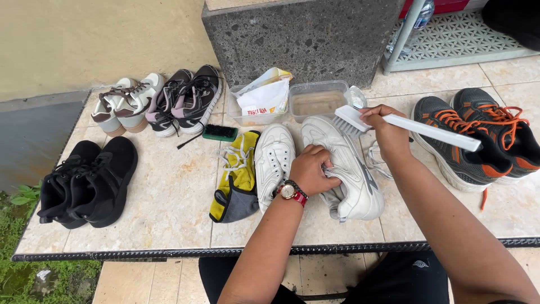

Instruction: Cleaning a white sneaker using a brush and a specialized cleaning tool

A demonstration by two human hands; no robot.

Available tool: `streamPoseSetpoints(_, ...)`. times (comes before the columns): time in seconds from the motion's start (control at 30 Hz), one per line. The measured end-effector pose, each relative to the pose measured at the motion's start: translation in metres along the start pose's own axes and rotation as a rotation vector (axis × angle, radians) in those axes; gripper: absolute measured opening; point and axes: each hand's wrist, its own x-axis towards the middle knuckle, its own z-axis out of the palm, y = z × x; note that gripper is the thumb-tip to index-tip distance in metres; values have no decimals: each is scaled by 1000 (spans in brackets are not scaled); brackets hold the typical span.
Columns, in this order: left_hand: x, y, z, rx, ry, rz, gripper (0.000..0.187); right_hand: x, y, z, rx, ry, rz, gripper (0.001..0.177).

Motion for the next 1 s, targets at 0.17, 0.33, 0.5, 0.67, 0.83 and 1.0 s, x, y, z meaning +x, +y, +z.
streamPoseSetpoints(0.17,1,1,-2,44,5,-16,38,-17,-4,26,27,-30,-43,14)
streamPoseSetpoints(0.33,1,0,-1,26,-14,-25,39,-50,-2,5,6,-13,6,14)
streamPoseSetpoints(0.5,0,-2,-1,26,-7,-25,39,-83,3,-14,81,67,67,10)
streamPoseSetpoints(0.67,0,-5,3,16,-6,-25,39,-86,6,-35,244,155,152,5)
streamPoseSetpoints(0.83,2,-3,-2,-2,-11,-6,39,-63,-14,0,307,164,56,3)
streamPoseSetpoints(1.0,3,-4,-2,4,-9,-23,40,-61,6,11,198,116,51,4)
